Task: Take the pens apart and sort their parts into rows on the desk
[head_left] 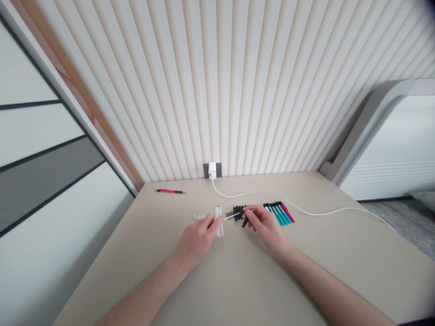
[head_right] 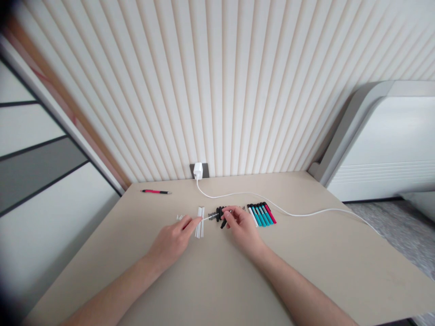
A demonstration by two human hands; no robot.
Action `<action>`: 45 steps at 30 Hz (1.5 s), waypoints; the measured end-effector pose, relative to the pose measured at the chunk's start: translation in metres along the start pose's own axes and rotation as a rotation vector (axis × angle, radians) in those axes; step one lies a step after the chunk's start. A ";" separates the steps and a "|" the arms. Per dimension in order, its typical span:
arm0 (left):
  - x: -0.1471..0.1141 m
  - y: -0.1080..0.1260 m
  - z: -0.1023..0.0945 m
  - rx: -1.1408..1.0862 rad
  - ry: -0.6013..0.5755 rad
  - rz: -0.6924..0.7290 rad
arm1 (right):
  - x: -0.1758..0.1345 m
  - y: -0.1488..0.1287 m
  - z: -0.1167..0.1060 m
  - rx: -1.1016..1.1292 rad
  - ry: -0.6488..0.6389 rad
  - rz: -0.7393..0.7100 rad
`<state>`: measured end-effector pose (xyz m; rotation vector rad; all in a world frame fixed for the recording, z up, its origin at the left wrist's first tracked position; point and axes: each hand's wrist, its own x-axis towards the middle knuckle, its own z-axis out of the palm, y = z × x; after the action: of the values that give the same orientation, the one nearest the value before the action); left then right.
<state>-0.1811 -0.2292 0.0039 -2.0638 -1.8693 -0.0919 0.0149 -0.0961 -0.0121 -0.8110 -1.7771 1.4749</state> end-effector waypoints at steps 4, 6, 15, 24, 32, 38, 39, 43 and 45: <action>0.000 0.002 -0.003 -0.014 -0.033 0.020 | -0.005 0.002 0.004 -0.135 -0.034 -0.024; 0.000 0.002 -0.003 -0.028 -0.039 0.036 | -0.006 0.000 0.005 -0.204 -0.041 -0.038; 0.002 0.001 -0.008 0.003 -0.144 -0.032 | -0.005 -0.004 0.001 -0.348 0.040 -0.106; 0.007 -0.002 -0.014 0.040 -0.284 -0.272 | -0.014 -0.008 0.020 -0.780 -0.012 -0.318; 0.006 0.002 -0.016 0.057 -0.315 -0.335 | -0.005 0.001 0.039 -1.116 -0.049 -0.359; 0.004 0.004 -0.017 0.034 -0.305 -0.341 | 0.004 0.001 0.044 -1.242 -0.039 -0.301; 0.004 0.004 -0.017 0.032 -0.303 -0.340 | 0.004 0.001 0.044 -1.245 -0.044 -0.295; 0.005 0.004 -0.019 0.032 -0.304 -0.337 | 0.002 -0.002 0.042 -1.242 -0.059 -0.270; 0.005 0.004 -0.019 0.033 -0.306 -0.334 | 0.000 -0.003 0.040 -1.244 -0.066 -0.266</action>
<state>-0.1733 -0.2305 0.0226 -1.8053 -2.3697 0.1813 -0.0184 -0.1190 -0.0142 -0.9983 -2.6761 0.0765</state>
